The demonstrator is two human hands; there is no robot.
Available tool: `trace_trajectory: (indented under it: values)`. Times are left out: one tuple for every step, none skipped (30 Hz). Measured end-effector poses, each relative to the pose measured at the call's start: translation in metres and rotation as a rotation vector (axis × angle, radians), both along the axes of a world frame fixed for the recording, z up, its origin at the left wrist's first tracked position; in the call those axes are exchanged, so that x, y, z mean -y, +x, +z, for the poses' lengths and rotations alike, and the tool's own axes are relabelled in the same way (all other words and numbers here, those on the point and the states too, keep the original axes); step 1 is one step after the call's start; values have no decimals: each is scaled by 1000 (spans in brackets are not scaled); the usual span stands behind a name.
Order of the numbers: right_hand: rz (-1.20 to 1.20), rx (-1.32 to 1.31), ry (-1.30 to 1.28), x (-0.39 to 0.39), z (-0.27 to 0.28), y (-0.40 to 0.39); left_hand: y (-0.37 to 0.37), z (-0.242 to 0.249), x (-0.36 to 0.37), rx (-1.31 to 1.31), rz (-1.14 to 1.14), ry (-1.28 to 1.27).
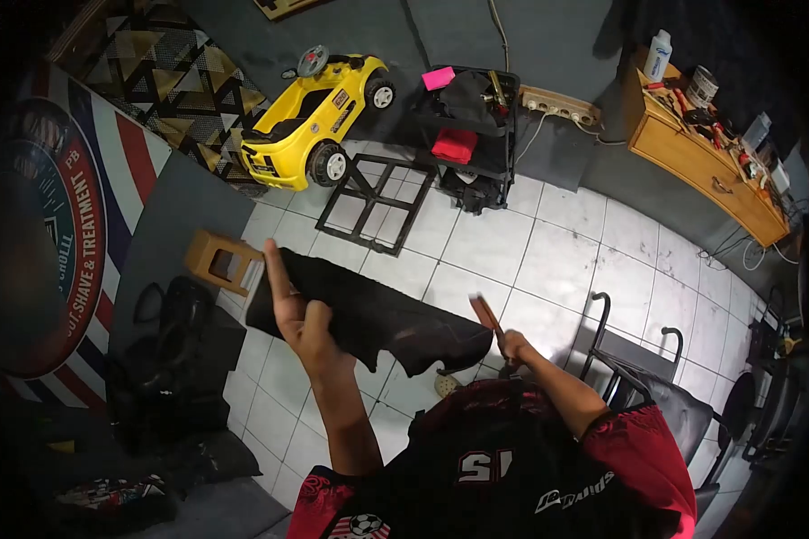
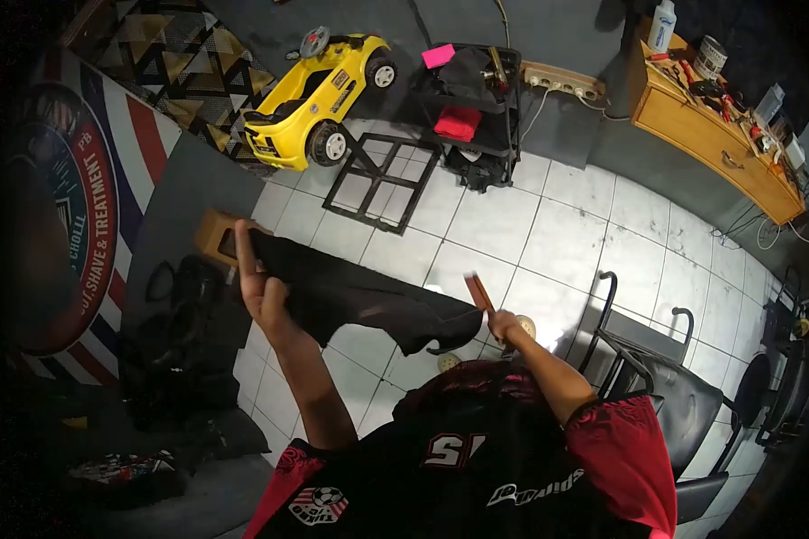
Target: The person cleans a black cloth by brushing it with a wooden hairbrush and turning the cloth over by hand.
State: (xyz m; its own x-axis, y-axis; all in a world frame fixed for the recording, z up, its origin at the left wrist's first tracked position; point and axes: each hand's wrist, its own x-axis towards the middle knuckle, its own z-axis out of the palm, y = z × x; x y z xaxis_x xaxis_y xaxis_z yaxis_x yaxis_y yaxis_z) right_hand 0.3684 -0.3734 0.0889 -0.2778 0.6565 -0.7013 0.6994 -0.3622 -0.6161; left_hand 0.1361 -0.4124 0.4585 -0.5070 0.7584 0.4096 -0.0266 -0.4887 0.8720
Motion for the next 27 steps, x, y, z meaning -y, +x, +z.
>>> trace_trajectory:
  values:
    - [-93, -77, 68, -2, 17, -5, 4, -3, 0, 29, -30, -12]
    - [-43, -92, 181, -8, 54, -17, 8, -3, 3, 31, -33, -24]
    - [-105, -268, 530, -8, 64, -29, 13, -1, 5, 33, -58, -95]
    - [-156, -459, 476, -11, 106, -40, 17, 0, 6, 32, -86, -164]
    - [-178, -578, 500, -9, 153, -50, 13, -7, 6, -15, -115, -173]
    - [-159, -657, 506, -6, 186, -58, 13, -10, 7, -21, -124, -179]
    - [-105, -739, 631, -2, 210, -64, 14, -12, 6, -59, -161, -186]
    - [-80, -885, 650, 4, 224, -70, 15, -13, 6, -97, -198, -194]
    - [-25, -923, 660, 11, 220, -78, 19, -12, 4, -105, -206, -201]
    - [33, -961, 670, 18, 211, -86, 26, -9, 1, -131, -172, -177]
    - [41, -953, 618, 24, 203, -92, 31, -5, 0, -157, -138, -153]
    - [51, -942, 563, 30, 191, -96, 35, 0, -1, -160, -143, -160]
    - [92, -765, 579, 33, 166, -100, 39, 7, -1, -182, -115, -163]
    - [171, -582, 561, 35, 135, -102, 43, 15, 0, -204, -85, -166]
    - [250, -399, 543, 34, 101, -100, 43, 24, 4, -78, -106, -175]
    - [368, -194, 416, 30, 69, -92, 32, 29, 7, -108, -148, -197]
    - [410, -100, 468, 33, 31, -75, 36, 33, 4, -62, -129, -119]
    - [364, 3, 416, 37, -4, -61, 39, 37, 1, -18, -109, -43]
    - [317, 105, 363, 41, -37, -49, 28, 28, 6, -145, -53, -124]
    - [343, 89, 360, 43, -71, -37, 17, 19, 10, -272, 3, -205]
    - [368, 77, 361, 42, -92, -29, 16, 10, 9, -123, -53, -142]
    - [365, 79, 352, 37, -86, -25, 15, 1, 8, 31, -109, -85]
    - [36, -85, -75, 28, -74, -16, 13, -5, 9, 37, -185, -58]
    - [-300, -242, -495, 14, -55, -9, 15, -8, 10, 41, -186, -67]
    - [-642, -399, -905, 5, -47, -6, 16, -9, 9, 27, -158, -68]
    - [-844, -514, -989, 3, -51, -6, 17, -11, 6, 10, -131, -65]
    - [-898, -592, -845, -2, -21, -8, 19, -10, 6, 9, -132, -70]
